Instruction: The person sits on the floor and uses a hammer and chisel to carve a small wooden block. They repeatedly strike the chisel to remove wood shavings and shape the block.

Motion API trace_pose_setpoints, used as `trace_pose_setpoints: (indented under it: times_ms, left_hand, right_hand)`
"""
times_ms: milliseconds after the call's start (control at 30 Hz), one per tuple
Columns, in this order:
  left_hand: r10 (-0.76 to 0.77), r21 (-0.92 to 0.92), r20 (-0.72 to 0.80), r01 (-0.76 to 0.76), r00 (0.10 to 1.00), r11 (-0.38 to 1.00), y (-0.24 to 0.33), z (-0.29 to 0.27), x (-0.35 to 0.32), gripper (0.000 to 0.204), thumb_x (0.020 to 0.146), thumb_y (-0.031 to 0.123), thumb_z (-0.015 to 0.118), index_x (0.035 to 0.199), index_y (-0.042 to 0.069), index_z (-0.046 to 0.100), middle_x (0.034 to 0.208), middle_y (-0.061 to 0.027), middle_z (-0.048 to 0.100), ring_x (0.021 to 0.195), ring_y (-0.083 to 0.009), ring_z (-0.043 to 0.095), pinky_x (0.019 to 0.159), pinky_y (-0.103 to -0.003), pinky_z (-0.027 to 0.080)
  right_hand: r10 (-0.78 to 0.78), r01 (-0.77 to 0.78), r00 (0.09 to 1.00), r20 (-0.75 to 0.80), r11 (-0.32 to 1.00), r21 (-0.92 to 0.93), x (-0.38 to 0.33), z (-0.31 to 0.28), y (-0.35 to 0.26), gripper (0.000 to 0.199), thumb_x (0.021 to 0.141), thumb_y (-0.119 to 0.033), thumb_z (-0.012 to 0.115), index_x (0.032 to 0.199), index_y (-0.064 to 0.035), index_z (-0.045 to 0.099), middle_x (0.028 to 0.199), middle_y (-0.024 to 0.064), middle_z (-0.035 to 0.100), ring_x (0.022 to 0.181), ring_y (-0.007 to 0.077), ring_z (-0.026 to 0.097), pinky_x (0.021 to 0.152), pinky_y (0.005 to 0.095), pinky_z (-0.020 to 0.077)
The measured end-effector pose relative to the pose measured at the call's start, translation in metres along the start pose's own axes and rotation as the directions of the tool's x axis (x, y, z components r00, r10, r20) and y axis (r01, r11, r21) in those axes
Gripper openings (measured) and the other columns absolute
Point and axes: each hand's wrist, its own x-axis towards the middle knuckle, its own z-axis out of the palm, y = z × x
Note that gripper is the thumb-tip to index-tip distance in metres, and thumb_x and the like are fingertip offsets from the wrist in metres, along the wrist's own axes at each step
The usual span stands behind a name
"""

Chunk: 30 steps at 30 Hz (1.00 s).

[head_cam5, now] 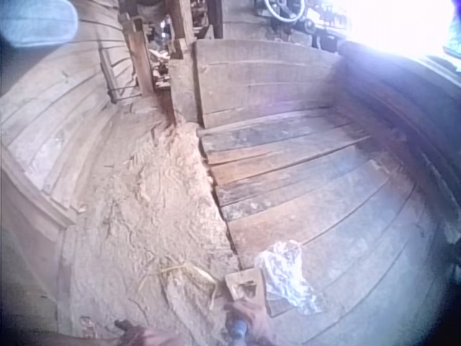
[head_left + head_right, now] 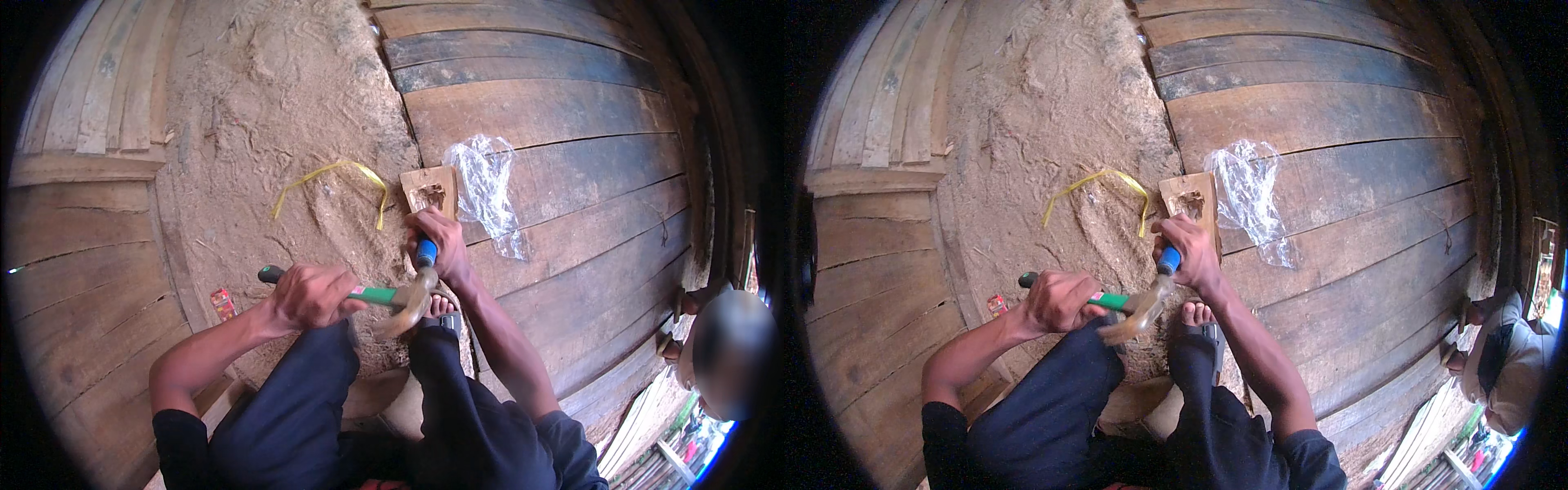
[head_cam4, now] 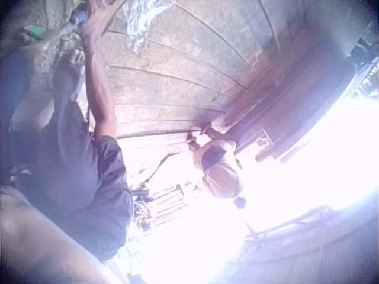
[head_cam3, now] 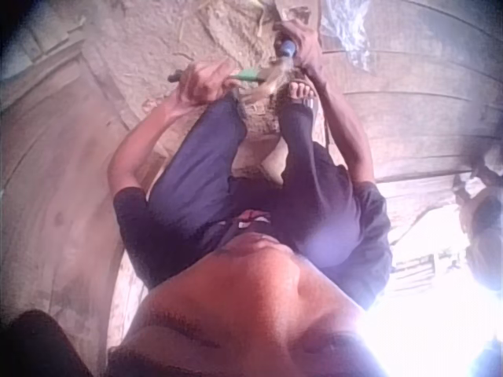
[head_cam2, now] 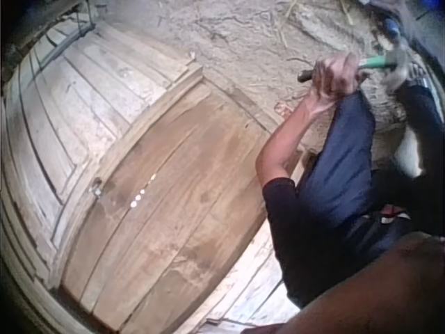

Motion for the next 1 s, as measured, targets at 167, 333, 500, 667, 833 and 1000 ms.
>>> trace_pose_setpoints:
  times_ms: [167,333,500,667,833,1000]
  left_hand:
    - [-0.01,-0.038,-0.033,0.009,0.999,0.999,-0.002,0.008,-0.002,0.035,0.093,0.035,0.058,0.082,0.002,0.053,0.066,-0.0119,0.055,0.053,-0.0284,0.061,0.043,-0.037,0.048]
    - [0.005,-0.048,-0.059,-0.007,0.998,0.999,0.002,0.001,-0.003,0.038,0.096,0.036,0.053,0.082,0.0,0.053,0.063,-0.0114,0.052,0.051,-0.0296,0.059,0.042,-0.038,0.046]
    - [-0.027,-0.014,-0.035,0.027,0.999,1.0,0.002,0.005,0.0,0.038,0.096,0.036,0.053,0.081,0.001,0.052,0.063,-0.0101,0.051,0.049,-0.0274,0.057,0.042,-0.037,0.044]
    - [0.053,-0.058,-0.053,-0.056,0.997,0.997,0.007,-0.003,0.006,0.038,0.096,0.037,0.053,0.081,0.002,0.05,0.062,-0.0095,0.051,0.05,-0.0279,0.057,0.042,-0.038,0.044]
    - [-0.052,-0.02,-0.056,0.051,0.997,0.998,-0.002,0.01,0.002,0.038,0.093,0.039,0.056,0.082,0.003,0.05,0.062,-0.0089,0.051,0.051,-0.0283,0.058,0.043,-0.038,0.045]
    - [0.041,-0.08,-0.052,-0.045,0.998,0.996,0.007,0.001,0.003,0.037,0.093,0.037,0.058,0.082,0.003,0.051,0.063,-0.0101,0.052,0.052,-0.0296,0.059,0.044,-0.039,0.045]
  right_hand:
    - [0.009,-0.009,1.0,-0.002,1.0,0.012,0.003,0.001,-0.002,0.032,0.062,-0.007,0.065,0.093,-0.0019,0.06,0.071,0.0087,0.059,0.072,0.0291,0.058,0.069,0.0382,0.0493]
    - [-0.087,0.087,0.995,-0.045,0.996,-0.016,0.002,-0.004,-0.003,0.029,0.062,-0.007,0.065,0.09,-0.001,0.061,0.071,0.0091,0.058,0.069,0.0285,0.058,0.066,0.0374,0.0488]
    - [0.003,-0.003,1.0,-0.004,1.0,-0.006,0.001,-0.007,-0.003,0.031,0.062,-0.013,0.066,0.09,-0.0011,0.06,0.071,0.0096,0.057,0.07,0.0287,0.058,0.067,0.0375,0.0483]
    - [-0.057,0.055,0.996,-0.074,0.998,-0.029,0.002,-0.005,0.0,0.018,0.067,-0.009,0.062,0.084,-0.0017,0.06,0.069,0.0082,0.056,0.065,0.025,0.058,0.061,0.0351,0.049]
    - [-0.065,0.064,0.994,-0.092,0.998,-0.021,0.005,0.0,0.0,0.012,0.071,-0.008,0.059,0.081,-0.0015,0.06,0.067,0.0076,0.055,0.061,0.0232,0.057,0.058,0.0332,0.0496]
    - [-0.09,0.086,0.991,-0.101,0.995,-0.045,0.003,-0.001,0.003,0.014,0.071,-0.01,0.06,0.082,-0.0021,0.061,0.067,0.008,0.055,0.061,0.0236,0.057,0.057,0.0338,0.0491]
